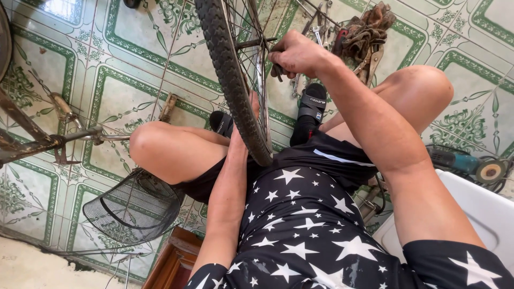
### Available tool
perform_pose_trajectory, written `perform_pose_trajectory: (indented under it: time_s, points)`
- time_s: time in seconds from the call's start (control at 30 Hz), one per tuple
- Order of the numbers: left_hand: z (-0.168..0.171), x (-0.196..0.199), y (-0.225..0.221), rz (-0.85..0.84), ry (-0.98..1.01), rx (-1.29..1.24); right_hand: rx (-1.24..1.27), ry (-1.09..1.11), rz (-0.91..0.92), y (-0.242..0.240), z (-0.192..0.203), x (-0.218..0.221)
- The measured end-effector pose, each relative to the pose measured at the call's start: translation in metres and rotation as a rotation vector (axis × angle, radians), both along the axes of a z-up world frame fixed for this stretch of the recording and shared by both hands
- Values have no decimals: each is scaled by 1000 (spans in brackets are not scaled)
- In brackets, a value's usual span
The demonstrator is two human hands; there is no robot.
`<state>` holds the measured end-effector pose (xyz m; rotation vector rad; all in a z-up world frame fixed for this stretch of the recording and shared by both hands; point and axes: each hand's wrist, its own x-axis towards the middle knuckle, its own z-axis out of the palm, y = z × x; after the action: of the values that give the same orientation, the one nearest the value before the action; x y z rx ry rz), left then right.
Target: The person sits on the floor and uses a wrench to loosen the nuts on a bicycle wheel axle. They remove the wheel from the fork, then place it back into the dropouts and tighten the nuts with the wrench.
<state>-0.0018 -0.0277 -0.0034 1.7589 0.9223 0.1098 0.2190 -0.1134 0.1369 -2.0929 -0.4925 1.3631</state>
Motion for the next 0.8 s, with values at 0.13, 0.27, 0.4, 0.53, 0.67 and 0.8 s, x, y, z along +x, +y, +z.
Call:
perform_pose_trajectory:
  time_s: [0.13, 0.27, 0.4, 0.53, 0.67, 0.8]
  points:
    - [-9, 2, 3, -18, 47, 38, 101, -19, -79, -8, -32, -15]
    - [-19, 1, 3, -48, 112, 110, 218, -134, -79, -22, -70, -27]
    - [-12, -4, 5, -43, 142, 155, 361, -382, 34, -23, -109, -22]
    - [13, 4, 8, -21, 114, 211, 383, -545, 202, -18, -134, -2]
    - [34, 14, 12, 11, 81, 175, 309, -811, 410, -9, -143, 11]
    - [32, 17, 15, 66, 107, 4, 369, -965, 438, -5, -147, 19]
